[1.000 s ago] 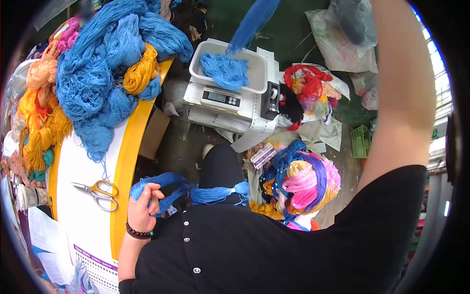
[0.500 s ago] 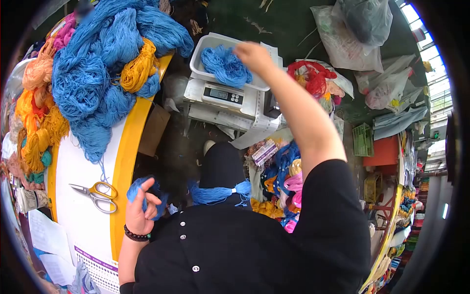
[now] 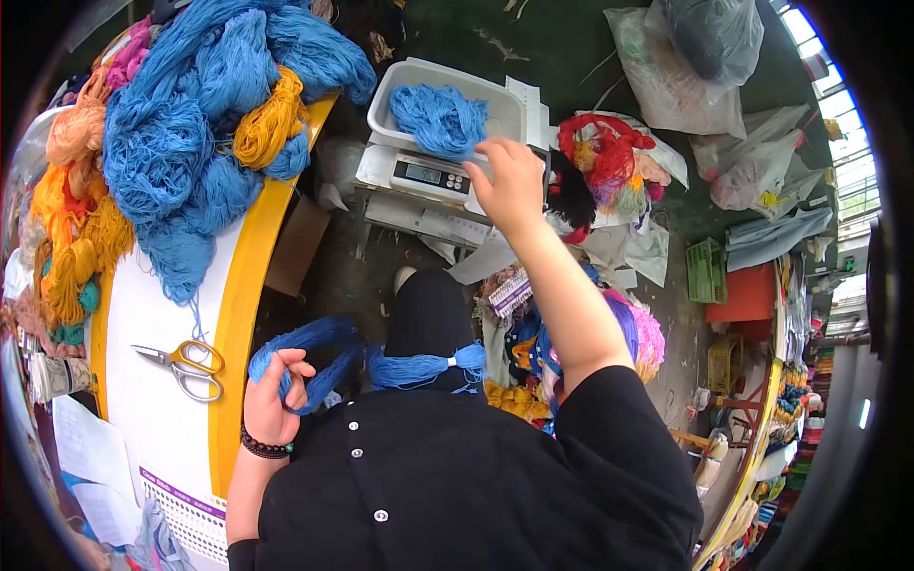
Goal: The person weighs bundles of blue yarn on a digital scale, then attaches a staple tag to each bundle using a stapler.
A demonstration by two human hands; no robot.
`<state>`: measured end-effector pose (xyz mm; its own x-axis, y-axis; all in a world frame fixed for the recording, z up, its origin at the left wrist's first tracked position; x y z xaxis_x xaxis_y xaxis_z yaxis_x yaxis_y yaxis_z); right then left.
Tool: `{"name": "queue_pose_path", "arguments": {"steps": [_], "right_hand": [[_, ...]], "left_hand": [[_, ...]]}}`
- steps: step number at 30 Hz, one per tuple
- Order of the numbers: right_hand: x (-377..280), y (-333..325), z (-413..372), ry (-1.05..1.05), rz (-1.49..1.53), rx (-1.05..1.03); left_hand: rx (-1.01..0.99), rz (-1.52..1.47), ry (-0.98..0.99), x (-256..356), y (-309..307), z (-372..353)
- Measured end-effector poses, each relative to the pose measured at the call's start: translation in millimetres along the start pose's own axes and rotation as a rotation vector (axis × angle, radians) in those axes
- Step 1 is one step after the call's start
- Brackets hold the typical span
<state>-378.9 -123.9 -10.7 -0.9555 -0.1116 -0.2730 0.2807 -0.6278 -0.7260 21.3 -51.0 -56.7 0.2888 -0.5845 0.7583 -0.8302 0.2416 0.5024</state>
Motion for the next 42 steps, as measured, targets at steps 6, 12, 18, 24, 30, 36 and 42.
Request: {"name": "queue_pose_path", "arguments": {"steps": [6,12,18,24,30,36,42], "right_hand": [[-106,-1,-54,0.26,0.732,-0.276],[-191,23,-99,0.455,1.29,-0.792],[-203,29,-108,0.755,1.555,-0.848],[-189,28,-104,0.533,1.391,-0.925],[-53,15,-15,0.159,0.334,-0.055],[25,34,24,0.05,0.014,-0.08],[37,30,63,0.414,0.482,-0.187]], "left_hand": [[0.156,0.129,0.012,-1,21,-1],[-0.013,0.273,0.073,3,40,-1],[-0.02,0.341,0.085,-2,40,-3],[-0.034,0.349,0.059,-5,39,-4],[0.005,0.308,0.055,-5,26,-4],[0.054,0.263,0.024,-4,30,-2],[0.072,0.261,0.038,-1,26,-7]]}}
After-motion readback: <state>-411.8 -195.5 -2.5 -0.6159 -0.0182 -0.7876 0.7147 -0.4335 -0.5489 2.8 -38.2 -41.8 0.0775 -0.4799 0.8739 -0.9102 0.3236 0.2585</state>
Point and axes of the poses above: each hand's wrist, its own z-axis towards the middle knuckle, its own y-axis out of the palm, x = y × z, the point moved 2 cm from there along z, towards the middle knuckle, and after that the axes turned 8 degrees about z, right-handed, at the moved point
